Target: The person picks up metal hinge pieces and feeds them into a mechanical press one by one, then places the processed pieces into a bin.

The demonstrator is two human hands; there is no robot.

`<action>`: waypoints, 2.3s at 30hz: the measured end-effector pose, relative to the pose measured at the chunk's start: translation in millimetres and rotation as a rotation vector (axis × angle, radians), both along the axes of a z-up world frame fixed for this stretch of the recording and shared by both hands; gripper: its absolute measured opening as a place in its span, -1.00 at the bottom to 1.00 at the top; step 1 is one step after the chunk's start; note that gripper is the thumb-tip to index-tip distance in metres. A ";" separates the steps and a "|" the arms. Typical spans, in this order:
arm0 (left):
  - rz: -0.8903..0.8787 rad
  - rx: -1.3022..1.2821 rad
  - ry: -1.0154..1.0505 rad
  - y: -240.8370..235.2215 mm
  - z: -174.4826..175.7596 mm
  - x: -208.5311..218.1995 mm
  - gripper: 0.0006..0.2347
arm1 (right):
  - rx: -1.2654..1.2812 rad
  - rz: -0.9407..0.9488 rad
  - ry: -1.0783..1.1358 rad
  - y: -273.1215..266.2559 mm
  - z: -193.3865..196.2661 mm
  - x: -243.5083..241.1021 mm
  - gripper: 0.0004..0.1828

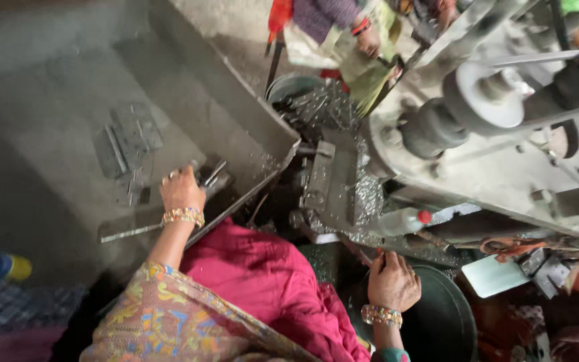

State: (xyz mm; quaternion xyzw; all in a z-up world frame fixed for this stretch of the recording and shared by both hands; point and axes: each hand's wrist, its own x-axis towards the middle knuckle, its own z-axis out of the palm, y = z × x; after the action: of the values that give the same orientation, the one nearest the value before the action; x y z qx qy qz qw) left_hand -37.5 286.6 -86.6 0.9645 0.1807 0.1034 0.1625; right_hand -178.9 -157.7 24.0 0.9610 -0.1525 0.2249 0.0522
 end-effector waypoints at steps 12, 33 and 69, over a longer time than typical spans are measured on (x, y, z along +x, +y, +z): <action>-0.041 0.170 0.228 7.5 23.6 8.2 -0.70 | 0.058 -0.045 0.059 4.5 4.2 1.2 -0.75; -0.243 -0.483 -0.038 -32.4 66.9 -3.3 -0.65 | 0.149 0.029 -0.050 10.8 14.8 -1.0 -0.77; -0.813 0.349 0.040 -289.3 67.7 -8.2 -0.62 | 0.173 0.074 0.430 -18.6 -47.8 -20.6 -0.61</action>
State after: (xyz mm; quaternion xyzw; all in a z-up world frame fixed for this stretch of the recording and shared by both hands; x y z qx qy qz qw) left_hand -45.6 -2.7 -18.9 0.9720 -0.2303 0.0411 0.0211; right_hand -199.5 -176.4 -23.8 0.9926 -0.1211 0.0027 -0.0074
